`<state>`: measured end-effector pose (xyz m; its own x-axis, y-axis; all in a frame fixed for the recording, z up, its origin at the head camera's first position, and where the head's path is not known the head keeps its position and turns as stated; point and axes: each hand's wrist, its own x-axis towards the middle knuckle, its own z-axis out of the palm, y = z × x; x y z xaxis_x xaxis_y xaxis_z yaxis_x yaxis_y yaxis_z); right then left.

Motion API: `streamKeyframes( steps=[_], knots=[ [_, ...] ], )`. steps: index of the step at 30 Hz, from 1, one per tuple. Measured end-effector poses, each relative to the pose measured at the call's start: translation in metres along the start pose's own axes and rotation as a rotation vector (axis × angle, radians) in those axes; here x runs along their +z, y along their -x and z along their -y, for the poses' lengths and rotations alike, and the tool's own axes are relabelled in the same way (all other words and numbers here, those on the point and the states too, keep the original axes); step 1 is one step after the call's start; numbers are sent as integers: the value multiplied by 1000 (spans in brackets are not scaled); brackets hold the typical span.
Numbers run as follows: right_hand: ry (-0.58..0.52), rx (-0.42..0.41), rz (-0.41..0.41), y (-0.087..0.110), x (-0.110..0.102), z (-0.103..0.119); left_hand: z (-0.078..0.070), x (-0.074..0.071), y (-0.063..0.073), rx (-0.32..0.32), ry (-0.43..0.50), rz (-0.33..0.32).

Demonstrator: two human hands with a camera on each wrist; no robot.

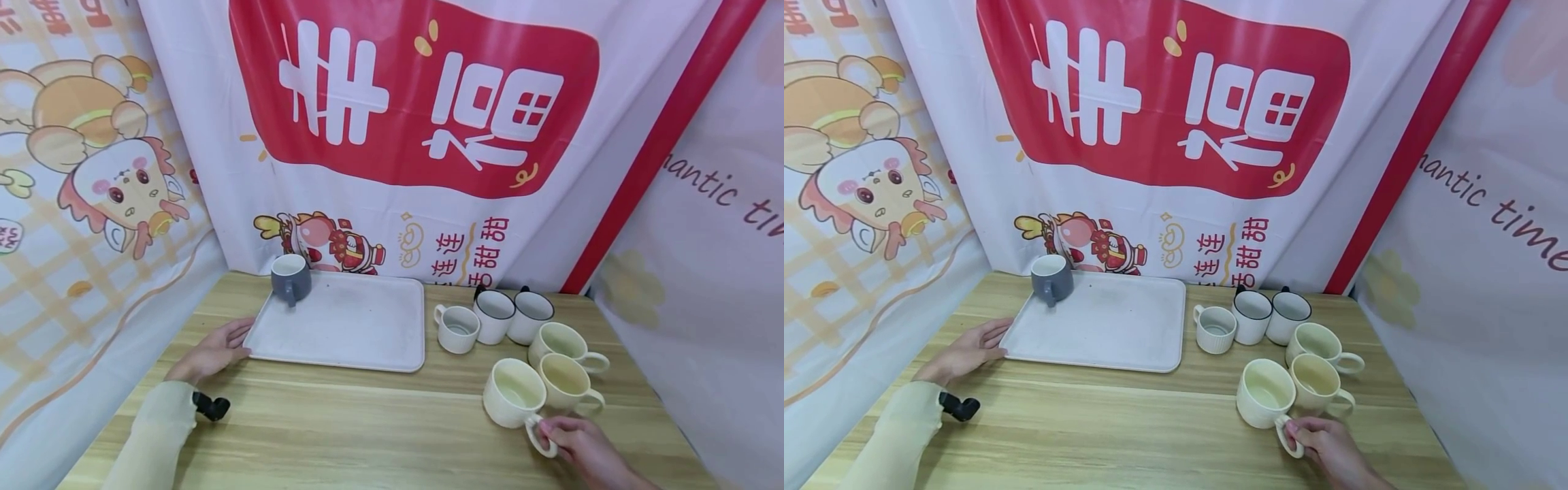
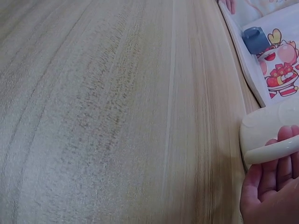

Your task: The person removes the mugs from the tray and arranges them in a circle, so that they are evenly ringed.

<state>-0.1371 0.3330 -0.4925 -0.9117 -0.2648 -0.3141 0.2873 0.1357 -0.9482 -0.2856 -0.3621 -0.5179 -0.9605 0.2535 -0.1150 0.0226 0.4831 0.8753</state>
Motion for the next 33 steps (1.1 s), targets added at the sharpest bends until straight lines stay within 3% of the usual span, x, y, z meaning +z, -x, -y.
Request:
streamKeyframes(
  steps=[6, 11, 15, 18, 20, 22, 26, 29, 33],
  knots=[
    [27, 16, -7, 2, -1, 3, -1, 0, 1, -8, 5, -1],
    [128, 7, 0, 4, -2, 13, -1, 0, 1, -7, 2, -4],
    [440, 2, -113, 8, 1, 27, 1, -1, 0, 4, 1, -6],
    [734, -58, -201, 12, 3, 42, 2, -1, 0, 9, -3, -3],
    [843, -136, -226, 13, 4, 53, 1, -1, 1, 10, -4, -5],
    [879, -246, -216, 12, 6, 65, 1, -1, 1, 16, -5, -4],
    [847, -397, -173, 5, 15, 87, -1, -1, 2, 17, -2, -10],
    [849, -465, -149, -3, 26, 104, -2, 0, 2, 12, 1, -13],
    [888, -498, -138, -21, 45, 127, -2, 0, 2, 11, -3, -11]
  ],
)
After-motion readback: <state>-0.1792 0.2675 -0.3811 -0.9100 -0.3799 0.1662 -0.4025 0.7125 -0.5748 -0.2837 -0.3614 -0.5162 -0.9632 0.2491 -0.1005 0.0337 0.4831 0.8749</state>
